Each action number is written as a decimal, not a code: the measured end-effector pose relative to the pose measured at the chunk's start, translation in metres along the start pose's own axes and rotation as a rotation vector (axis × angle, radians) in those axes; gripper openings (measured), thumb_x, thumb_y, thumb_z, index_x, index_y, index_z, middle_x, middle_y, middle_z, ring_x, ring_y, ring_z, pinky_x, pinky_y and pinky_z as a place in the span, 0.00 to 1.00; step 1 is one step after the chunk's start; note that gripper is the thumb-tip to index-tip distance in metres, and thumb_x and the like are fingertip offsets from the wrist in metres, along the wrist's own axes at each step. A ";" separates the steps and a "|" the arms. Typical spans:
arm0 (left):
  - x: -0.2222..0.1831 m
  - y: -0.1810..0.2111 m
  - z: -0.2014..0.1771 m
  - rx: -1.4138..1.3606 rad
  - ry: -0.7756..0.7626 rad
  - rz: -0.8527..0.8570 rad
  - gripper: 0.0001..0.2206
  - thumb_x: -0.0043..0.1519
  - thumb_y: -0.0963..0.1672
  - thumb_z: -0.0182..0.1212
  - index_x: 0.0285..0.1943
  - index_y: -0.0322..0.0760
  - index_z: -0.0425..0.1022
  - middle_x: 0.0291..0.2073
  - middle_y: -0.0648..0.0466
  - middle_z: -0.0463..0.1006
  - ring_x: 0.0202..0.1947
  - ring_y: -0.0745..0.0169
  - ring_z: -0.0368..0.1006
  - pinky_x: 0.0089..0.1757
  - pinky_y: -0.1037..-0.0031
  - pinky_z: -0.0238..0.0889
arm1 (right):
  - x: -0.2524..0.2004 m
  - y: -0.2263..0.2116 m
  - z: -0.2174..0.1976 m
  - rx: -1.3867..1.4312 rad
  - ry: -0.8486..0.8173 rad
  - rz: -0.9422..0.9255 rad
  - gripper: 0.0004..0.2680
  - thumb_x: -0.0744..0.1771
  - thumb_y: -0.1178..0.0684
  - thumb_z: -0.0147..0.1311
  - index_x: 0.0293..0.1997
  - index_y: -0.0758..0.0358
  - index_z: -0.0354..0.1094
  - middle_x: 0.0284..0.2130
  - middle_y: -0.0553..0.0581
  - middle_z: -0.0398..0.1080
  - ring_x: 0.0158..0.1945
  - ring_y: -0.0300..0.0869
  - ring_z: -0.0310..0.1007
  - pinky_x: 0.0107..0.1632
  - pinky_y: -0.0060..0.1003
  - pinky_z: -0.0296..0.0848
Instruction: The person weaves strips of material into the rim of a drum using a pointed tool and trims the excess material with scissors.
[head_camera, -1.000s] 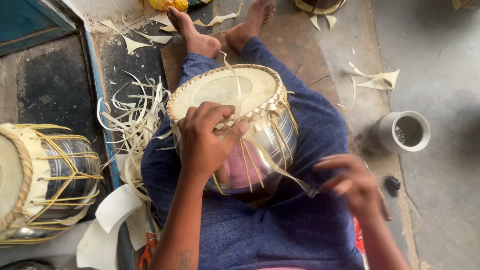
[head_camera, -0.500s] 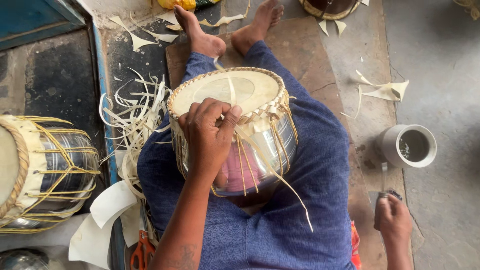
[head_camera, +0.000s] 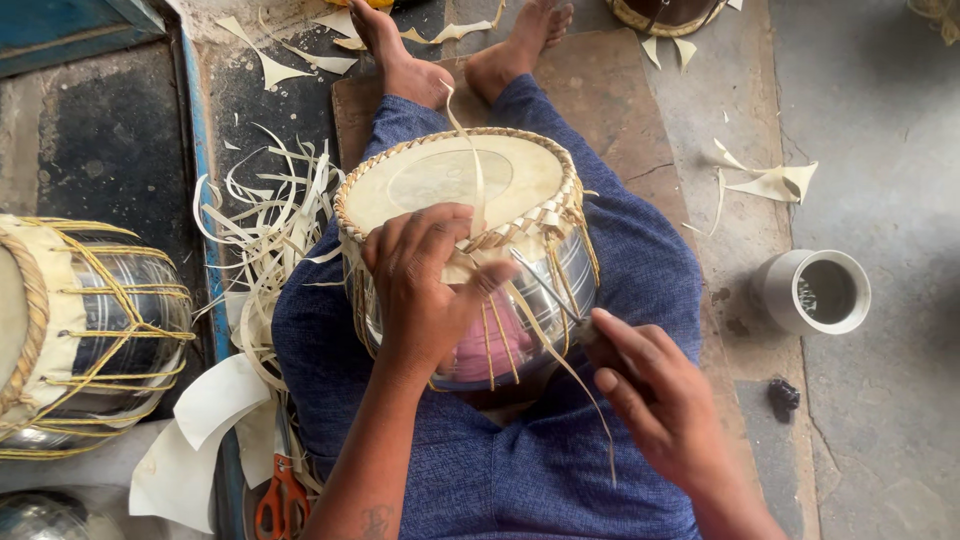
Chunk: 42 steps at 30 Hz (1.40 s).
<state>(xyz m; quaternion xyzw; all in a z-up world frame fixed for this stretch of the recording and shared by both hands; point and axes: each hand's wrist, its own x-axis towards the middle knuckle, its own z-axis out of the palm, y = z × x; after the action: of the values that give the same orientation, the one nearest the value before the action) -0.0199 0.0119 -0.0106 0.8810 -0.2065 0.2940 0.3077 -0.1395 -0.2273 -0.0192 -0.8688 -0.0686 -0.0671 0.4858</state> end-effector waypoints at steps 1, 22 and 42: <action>0.000 0.000 0.000 0.005 0.001 0.008 0.26 0.60 0.61 0.61 0.49 0.39 0.78 0.49 0.56 0.80 0.54 0.55 0.70 0.59 0.60 0.51 | 0.004 -0.007 0.005 -0.037 0.004 -0.057 0.19 0.66 0.55 0.56 0.67 0.58 0.64 0.45 0.56 0.73 0.45 0.43 0.77 0.46 0.35 0.75; 0.007 0.000 0.000 0.015 0.097 -0.112 0.26 0.54 0.62 0.68 0.41 0.41 0.77 0.35 0.58 0.77 0.40 0.56 0.67 0.51 0.58 0.52 | 0.037 -0.052 0.001 -0.139 0.004 -0.032 0.19 0.62 0.60 0.62 0.60 0.56 0.71 0.41 0.55 0.73 0.38 0.39 0.79 0.38 0.32 0.78; 0.015 -0.010 0.003 -0.083 0.101 -0.197 0.20 0.57 0.57 0.69 0.39 0.41 0.77 0.33 0.58 0.77 0.37 0.58 0.67 0.48 0.61 0.52 | 0.036 0.008 0.044 0.150 0.107 0.022 0.19 0.65 0.59 0.60 0.64 0.69 0.67 0.44 0.60 0.71 0.39 0.39 0.74 0.39 0.30 0.72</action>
<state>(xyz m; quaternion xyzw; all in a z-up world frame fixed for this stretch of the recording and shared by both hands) -0.0028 0.0143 -0.0071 0.8675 -0.1153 0.2978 0.3815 -0.1005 -0.1923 -0.0422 -0.8259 -0.0377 -0.1026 0.5531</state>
